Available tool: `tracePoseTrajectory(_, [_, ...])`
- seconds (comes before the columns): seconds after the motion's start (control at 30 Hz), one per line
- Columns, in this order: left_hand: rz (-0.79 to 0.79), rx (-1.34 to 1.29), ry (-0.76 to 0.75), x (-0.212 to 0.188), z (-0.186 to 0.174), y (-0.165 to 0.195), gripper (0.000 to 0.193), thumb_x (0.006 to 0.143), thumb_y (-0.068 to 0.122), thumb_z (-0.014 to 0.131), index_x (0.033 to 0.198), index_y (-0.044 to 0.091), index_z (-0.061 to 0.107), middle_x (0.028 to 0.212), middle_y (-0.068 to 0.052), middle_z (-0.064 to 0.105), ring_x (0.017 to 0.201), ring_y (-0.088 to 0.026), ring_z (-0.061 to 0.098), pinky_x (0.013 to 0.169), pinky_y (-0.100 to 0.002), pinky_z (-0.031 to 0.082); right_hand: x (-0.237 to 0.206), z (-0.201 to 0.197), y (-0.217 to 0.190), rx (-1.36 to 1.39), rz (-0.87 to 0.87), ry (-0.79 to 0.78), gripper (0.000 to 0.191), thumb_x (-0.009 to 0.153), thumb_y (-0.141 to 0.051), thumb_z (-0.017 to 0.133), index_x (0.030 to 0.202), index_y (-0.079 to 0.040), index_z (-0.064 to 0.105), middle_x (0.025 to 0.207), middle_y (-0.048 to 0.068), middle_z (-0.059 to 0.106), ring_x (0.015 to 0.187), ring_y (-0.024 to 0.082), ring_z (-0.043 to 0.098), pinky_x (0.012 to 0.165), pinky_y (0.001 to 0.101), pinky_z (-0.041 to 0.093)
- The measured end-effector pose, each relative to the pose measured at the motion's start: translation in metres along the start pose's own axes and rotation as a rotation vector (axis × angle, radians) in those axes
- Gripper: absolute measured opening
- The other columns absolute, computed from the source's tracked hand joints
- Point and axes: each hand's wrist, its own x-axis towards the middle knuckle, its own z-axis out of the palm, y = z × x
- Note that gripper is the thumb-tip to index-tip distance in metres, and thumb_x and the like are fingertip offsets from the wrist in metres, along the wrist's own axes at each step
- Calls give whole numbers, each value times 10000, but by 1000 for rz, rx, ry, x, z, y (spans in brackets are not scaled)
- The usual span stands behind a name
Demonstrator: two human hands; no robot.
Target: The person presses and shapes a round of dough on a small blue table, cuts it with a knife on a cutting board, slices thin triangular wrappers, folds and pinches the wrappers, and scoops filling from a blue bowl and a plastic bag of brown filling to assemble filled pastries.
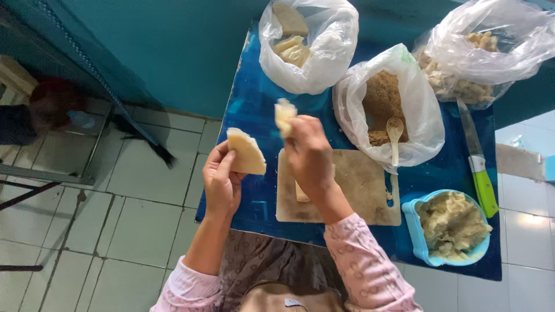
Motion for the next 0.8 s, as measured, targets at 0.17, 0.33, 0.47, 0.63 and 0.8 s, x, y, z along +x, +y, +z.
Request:
tracePoseTrajectory(0.17, [30, -25, 32, 1, 0, 1, 280, 1008, 15, 519, 1285, -22, 546, 1204, -139, 658, 1059, -214, 704, 905, -395, 619, -11, -27, -21, -142, -35, -248, 396, 835, -63, 702, 1221, -5, 633, 1138, 181, 648, 1065, 387, 636, 906, 445, 518])
tracePoseTrajectory(0.33, [42, 16, 56, 1, -3, -4, 282, 1001, 7, 586, 1281, -23, 564, 1175, -128, 674, 1033, -184, 703, 879, -354, 621, -54, -52, -28, -372, 144, -334, 523, 711, -232, 788, 1156, 2, 647, 1030, 197, 612, 964, 413, 608, 787, 465, 509])
tracePoseTrajectory(0.47, [75, 125, 54, -1, -1, -9, 262, 984, 29, 658, 1232, -46, 617, 1102, -117, 711, 954, -164, 714, 812, -337, 632, -52, -48, -16, -344, 210, -331, 160, 849, -126, 710, 973, -39, 658, 980, 157, 634, 921, 350, 655, 796, 440, 537])
tracePoseTrajectory(0.63, [85, 159, 103, -2, -2, -10, 264, 997, 58, 657, 1232, -63, 661, 1089, -119, 722, 919, -148, 716, 761, -314, 619, -27, -49, -18, -167, 260, -57, 56, 879, -50, 657, 924, -19, 644, 906, 156, 634, 777, 309, 679, 706, 415, 545])
tracePoseTrajectory(0.8, [137, 175, 64, -5, 0, -3, 335, 1006, 48, 559, 1316, -52, 635, 1168, -130, 726, 994, -163, 729, 843, -322, 621, -1, -17, -30, -286, -139, -71, 172, 808, 35, 689, 965, -14, 641, 966, 176, 644, 920, 375, 650, 791, 438, 536])
